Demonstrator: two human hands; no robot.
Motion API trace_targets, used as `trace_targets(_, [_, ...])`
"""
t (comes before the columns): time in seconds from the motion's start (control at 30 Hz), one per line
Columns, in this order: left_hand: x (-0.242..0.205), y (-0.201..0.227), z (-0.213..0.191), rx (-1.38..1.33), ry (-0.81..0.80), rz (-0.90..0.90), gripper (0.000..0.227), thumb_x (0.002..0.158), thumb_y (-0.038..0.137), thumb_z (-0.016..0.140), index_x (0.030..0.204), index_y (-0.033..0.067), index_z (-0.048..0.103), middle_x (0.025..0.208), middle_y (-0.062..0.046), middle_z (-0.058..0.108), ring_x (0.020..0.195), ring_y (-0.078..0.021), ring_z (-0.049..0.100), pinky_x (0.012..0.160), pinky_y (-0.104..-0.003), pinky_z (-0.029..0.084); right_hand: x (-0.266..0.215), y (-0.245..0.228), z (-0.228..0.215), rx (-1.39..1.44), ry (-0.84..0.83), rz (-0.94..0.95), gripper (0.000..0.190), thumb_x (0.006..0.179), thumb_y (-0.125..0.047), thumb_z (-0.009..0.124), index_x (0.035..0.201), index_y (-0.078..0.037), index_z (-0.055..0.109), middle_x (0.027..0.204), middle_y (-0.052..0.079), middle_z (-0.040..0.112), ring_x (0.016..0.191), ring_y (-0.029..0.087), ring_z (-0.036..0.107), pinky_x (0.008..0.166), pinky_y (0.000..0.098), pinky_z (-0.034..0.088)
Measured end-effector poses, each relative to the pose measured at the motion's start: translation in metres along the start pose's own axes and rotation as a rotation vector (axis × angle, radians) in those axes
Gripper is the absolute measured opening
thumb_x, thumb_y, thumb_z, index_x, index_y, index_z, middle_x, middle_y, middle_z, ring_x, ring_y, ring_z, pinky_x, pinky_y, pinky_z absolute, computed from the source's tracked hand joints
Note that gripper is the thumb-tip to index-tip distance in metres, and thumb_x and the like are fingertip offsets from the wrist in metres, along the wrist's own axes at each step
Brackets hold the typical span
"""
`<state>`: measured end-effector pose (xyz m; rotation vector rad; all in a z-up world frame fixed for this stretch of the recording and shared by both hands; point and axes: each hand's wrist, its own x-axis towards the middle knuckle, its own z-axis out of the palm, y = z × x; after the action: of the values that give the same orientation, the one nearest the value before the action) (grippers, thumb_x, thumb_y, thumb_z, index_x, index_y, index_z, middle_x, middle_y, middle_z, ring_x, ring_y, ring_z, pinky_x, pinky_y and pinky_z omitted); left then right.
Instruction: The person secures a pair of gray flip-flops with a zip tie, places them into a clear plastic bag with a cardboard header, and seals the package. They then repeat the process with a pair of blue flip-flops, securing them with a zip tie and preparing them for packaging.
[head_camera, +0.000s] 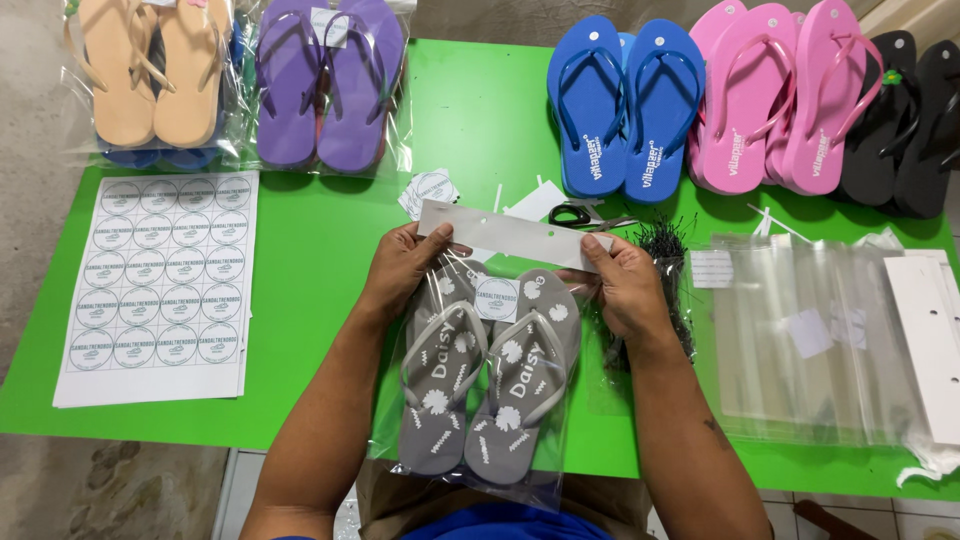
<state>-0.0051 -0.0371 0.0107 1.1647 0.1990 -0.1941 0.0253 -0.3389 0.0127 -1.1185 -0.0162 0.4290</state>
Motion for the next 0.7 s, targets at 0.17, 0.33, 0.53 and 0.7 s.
trace_targets(0.17, [0.000, 0.005, -0.001, 0.157, 0.049, -0.053, 0.030, 0.099, 0.030, 0.065, 0.109, 0.0015, 0.069, 0.096, -0.011, 0.079, 0.075, -0.0115, 0.072, 0.062, -0.023, 0.057, 0.000, 0.011, -0.003, 0.038, 0.109, -0.028, 0.027, 0.104, -0.023, 0.057, 0.115, 0.001, 0.063, 0.105, 0.015, 0.074, 0.081, 0.024, 0.077, 0.069, 0.0346, 0.066])
trace_targets(0.33, [-0.005, 0.009, -0.020, 0.224, -0.007, -0.134, 0.030, 0.096, 0.035, 0.067, 0.111, 0.0103, 0.075, 0.079, 0.008, 0.060, 0.066, 0.0006, 0.051, 0.054, -0.016, 0.040, 0.003, 0.013, -0.013, 0.149, 0.186, -0.167, 0.024, 0.107, -0.022, 0.061, 0.118, 0.000, 0.061, 0.107, 0.016, 0.074, 0.083, 0.025, 0.076, 0.057, 0.0271, 0.056])
trace_targets(0.53, [-0.012, 0.009, -0.041, 0.368, 0.006, -0.323, 0.039, 0.100, 0.046, 0.068, 0.095, 0.0083, 0.060, 0.072, 0.008, 0.049, 0.060, -0.0034, 0.045, 0.051, -0.019, 0.041, 0.001, 0.007, -0.021, 0.222, 0.320, -0.256, 0.025, 0.107, -0.021, 0.059, 0.121, -0.001, 0.060, 0.107, 0.019, 0.074, 0.083, 0.029, 0.076, 0.050, 0.0272, 0.053])
trace_targets(0.7, [-0.033, 0.022, -0.047, 0.354, -0.145, -0.407, 0.043, 0.092, 0.045, 0.071, 0.105, 0.0050, 0.067, 0.078, 0.004, 0.064, 0.062, -0.0079, 0.060, 0.050, -0.021, 0.048, -0.001, 0.001, -0.028, 0.275, 0.406, -0.322, 0.025, 0.108, -0.022, 0.059, 0.124, -0.002, 0.057, 0.108, 0.018, 0.074, 0.083, 0.031, 0.077, 0.045, 0.0268, 0.048])
